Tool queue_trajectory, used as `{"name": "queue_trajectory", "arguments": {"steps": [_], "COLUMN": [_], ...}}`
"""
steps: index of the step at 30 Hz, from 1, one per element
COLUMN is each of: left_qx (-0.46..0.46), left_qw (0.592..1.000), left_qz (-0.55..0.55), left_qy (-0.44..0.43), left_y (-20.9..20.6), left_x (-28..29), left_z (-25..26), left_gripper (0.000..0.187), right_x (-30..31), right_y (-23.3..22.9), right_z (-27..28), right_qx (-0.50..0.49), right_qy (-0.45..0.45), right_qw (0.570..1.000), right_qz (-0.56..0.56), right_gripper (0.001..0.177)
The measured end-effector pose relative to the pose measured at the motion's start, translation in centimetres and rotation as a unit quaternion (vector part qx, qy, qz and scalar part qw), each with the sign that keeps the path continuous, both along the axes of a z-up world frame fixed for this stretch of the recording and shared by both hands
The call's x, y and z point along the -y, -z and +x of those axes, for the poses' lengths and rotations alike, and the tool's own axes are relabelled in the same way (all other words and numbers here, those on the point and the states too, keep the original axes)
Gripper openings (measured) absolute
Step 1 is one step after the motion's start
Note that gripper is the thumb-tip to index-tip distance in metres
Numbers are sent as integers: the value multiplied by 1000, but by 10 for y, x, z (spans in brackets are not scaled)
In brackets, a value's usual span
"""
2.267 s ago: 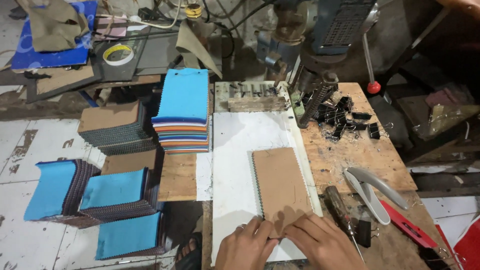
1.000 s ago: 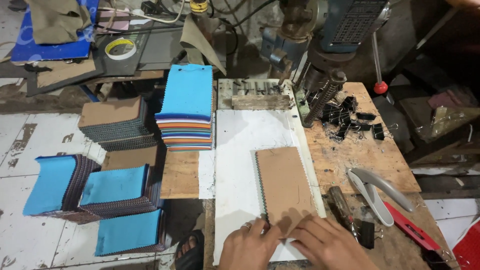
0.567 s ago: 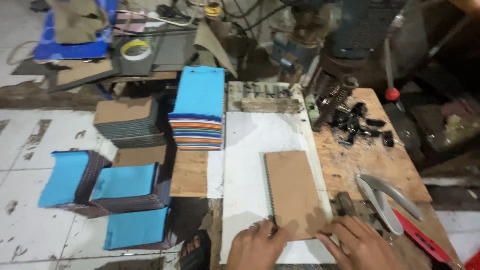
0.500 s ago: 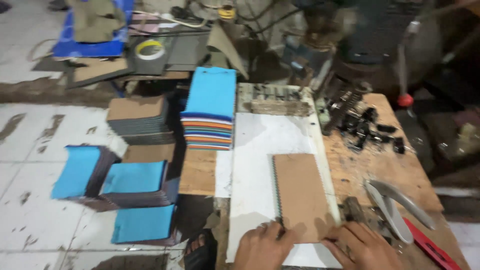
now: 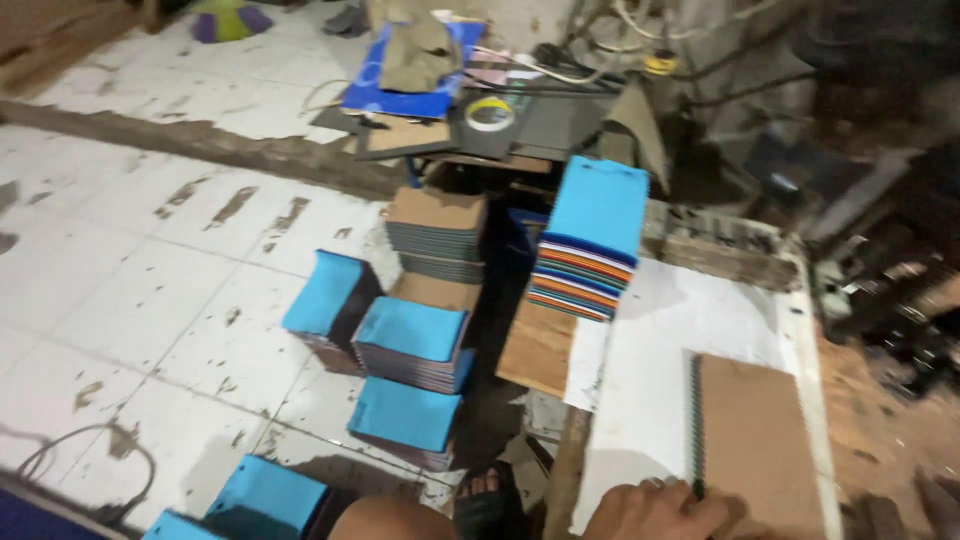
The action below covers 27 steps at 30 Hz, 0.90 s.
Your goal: Assembling small notebooks by stacking colored paper with cardboard backings and covers, then binding them with clips or staples.
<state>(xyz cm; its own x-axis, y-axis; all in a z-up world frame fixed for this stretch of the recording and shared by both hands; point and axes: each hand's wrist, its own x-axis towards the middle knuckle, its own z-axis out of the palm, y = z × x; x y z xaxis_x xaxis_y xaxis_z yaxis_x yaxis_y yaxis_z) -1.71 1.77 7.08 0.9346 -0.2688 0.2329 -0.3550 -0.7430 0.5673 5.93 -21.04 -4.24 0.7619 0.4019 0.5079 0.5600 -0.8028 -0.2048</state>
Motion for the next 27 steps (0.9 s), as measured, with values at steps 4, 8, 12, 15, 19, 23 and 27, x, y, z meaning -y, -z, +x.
{"name": "queue_trajectory", "arguments": {"steps": [4,8,12,15,19,23,27], "left_qx": [-144,-201,-235,-289,-279,-186,-146], "left_qw": [988,976,949,888,836,807,830], "left_qz": [-38,77,114,29,-81,-164,-189], "left_qy": [40,19,-177,-355,-466,-536,-504], "left_y": [-9,-22,-4,87,163,225,254], "left_x": [-48,-129,-249,-369,-452,-488,-510], "left_z": [17,15,-2,-10,-26,-10,26], "left_gripper": [48,33,41,49,28,32,45], "right_x": [-102,-180,-271,-346,-437,-499,-528], "right_y": [-31,-48,-64,-46,-8,37,45], "right_z": [-17,-18,-7,29,68,110,134], "right_qx": [4,5,-239,-262,-245,-274,-313], "right_qy": [-88,-179,-195,-283,-336,-351,-308], "right_qw": [995,980,951,911,880,834,800], "right_qz": [45,84,-18,-149,-229,-327,-410], "right_gripper": [19,27,28,34,41,40,32]}}
